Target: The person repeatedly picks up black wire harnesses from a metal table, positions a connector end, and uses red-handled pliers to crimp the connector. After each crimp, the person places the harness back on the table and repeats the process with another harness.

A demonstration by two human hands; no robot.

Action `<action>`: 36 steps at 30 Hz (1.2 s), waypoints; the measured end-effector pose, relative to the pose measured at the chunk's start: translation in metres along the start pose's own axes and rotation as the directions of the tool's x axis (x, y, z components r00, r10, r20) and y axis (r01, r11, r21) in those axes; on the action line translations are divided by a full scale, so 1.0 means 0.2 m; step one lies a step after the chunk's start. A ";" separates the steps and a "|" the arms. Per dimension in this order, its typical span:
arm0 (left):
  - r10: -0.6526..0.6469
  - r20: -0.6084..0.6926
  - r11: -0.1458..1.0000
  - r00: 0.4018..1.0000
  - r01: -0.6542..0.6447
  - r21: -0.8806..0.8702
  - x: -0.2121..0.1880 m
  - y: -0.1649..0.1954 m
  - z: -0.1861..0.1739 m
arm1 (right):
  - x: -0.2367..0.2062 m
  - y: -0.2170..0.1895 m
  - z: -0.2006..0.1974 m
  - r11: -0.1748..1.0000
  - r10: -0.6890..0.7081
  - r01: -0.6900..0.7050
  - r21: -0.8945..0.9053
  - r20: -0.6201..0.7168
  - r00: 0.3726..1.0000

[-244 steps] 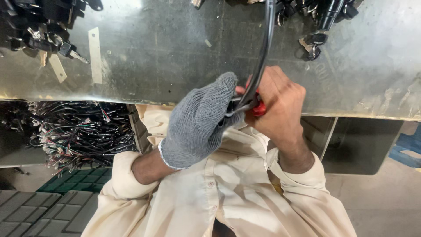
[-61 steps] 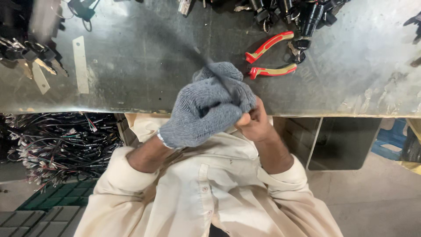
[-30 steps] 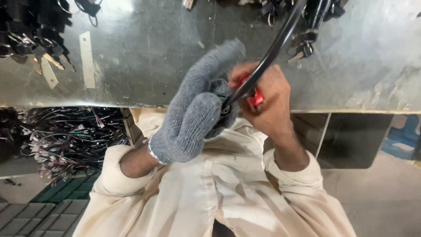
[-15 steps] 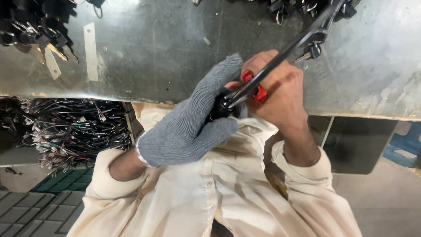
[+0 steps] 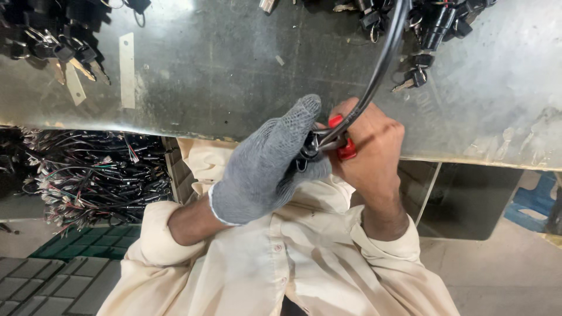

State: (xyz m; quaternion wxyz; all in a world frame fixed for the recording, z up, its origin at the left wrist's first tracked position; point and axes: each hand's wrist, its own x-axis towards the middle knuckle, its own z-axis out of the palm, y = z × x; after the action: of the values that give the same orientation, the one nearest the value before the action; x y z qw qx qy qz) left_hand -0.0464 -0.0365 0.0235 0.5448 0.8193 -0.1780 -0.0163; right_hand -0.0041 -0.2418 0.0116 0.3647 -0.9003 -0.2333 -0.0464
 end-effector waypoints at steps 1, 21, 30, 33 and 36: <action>0.023 -0.015 0.997 1.000 -0.022 0.071 -0.01 0.00 0.00 | -0.01 -0.01 -0.01 0.999 0.020 -0.021 -0.050 -0.019 1.000; -0.114 -0.006 0.993 0.993 0.114 0.019 0.06 0.09 -0.17 | 0.02 -0.08 0.11 0.994 0.113 -0.112 0.018 -0.074 0.991; -0.239 0.297 0.823 0.925 0.355 -0.444 0.05 0.10 -0.23 | 0.14 0.03 0.12 0.937 -0.103 0.100 0.336 -0.009 0.995; -0.134 0.022 0.965 0.991 0.136 -0.225 0.00 0.04 -0.17 | 0.15 -0.01 0.11 0.994 -0.022 0.017 0.110 0.042 0.999; -0.030 -0.172 0.979 0.985 0.064 0.193 -0.04 -0.06 -0.21 | 0.13 0.04 0.13 0.980 -0.001 0.004 -0.201 0.016 1.000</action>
State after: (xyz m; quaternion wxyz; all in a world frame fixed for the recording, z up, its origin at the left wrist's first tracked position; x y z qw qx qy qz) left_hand -0.0415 0.0074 0.0281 0.4733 0.8718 -0.1127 0.0578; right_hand 0.0197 -0.2199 -0.0053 0.2700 -0.9325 -0.2315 -0.0631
